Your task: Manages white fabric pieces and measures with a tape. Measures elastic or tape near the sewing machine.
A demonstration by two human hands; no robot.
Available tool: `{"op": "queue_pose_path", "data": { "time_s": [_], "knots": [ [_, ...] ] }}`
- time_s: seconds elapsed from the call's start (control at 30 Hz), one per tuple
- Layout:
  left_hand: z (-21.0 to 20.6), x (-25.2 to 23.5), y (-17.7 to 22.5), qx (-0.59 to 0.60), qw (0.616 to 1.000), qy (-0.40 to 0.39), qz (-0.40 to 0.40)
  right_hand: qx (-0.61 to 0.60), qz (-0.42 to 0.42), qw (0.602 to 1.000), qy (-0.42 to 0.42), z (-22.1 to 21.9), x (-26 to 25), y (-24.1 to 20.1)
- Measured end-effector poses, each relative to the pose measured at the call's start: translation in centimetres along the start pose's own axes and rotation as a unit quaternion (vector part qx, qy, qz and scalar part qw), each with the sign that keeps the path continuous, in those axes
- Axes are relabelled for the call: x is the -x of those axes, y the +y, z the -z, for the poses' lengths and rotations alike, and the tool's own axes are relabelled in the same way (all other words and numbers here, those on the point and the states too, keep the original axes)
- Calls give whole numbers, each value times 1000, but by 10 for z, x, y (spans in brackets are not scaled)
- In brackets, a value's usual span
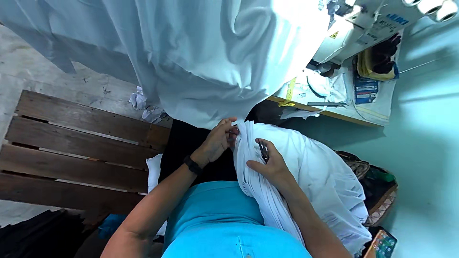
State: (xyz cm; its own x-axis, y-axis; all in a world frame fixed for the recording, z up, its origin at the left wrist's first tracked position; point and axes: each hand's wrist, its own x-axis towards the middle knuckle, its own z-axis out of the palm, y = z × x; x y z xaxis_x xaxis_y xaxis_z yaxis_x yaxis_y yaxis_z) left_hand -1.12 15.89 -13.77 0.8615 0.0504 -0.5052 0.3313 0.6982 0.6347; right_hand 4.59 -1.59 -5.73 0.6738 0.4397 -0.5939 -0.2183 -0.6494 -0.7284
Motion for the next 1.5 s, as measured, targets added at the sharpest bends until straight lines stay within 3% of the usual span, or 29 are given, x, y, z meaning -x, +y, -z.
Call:
{"op": "queue_pose_path", "data": {
  "time_s": [0.1, 0.23, 0.4, 0.6, 0.77, 0.87, 0.93, 1.0, 1.03, 1.07, 1.1, 1.17, 1.3, 1.37, 1.43, 1.5],
  "knots": [
    [-3, 1, -21, 60, 996, 32, -49, -90, -45, 994, 40, 3, -4, -1],
    [-4, 5, -26, 58, 995, 36, -76, -153, -83, 983, 59, 7, -4, 0],
    [2, 9, -17, -68, 993, 34, -87, -172, -79, 978, 85, 8, -3, 0],
    [7, 9, -14, -114, 985, 33, -123, -210, -90, 967, 113, 10, -4, 3],
    [16, 10, -1, -188, 967, 14, -169, -212, -50, 952, 213, 24, -8, 10],
    [15, 14, 16, -289, 941, 29, -177, -239, -32, 940, 242, 35, -6, 7],
    [6, 17, 37, -377, 904, 36, -198, -246, 22, 954, 169, 34, 5, 4],
    [-7, 8, 60, -420, 870, 1, -260, -216, 119, 968, -41, 27, 23, -5],
    [-15, -4, 66, -427, 851, -18, -305, -205, 173, 954, -134, 23, 28, -11],
    [-23, -16, 71, -429, 837, -57, -335, -192, 227, 940, -168, 24, 30, -15],
    [-33, -24, 73, -431, 826, -113, -346, -169, 275, 936, -139, 31, 30, -17],
    [-48, -34, 63, -459, 795, -250, -308, -160, 306, 938, 3, 61, 29, -12],
    [-53, -29, 33, -513, 684, -507, -104, -123, 230, 939, 226, 110, 41, 10],
    [-59, -25, 38, -495, 656, -565, -77, 37, 142, 944, 295, 126, 55, 34],
    [-67, -18, 44, -451, 658, -599, -70, 172, 42, 928, 328, 138, 66, 55],
    [-76, -11, 40, -424, 653, -622, -81, 180, -9, 930, 319, 140, 65, 75]
  ]
}}
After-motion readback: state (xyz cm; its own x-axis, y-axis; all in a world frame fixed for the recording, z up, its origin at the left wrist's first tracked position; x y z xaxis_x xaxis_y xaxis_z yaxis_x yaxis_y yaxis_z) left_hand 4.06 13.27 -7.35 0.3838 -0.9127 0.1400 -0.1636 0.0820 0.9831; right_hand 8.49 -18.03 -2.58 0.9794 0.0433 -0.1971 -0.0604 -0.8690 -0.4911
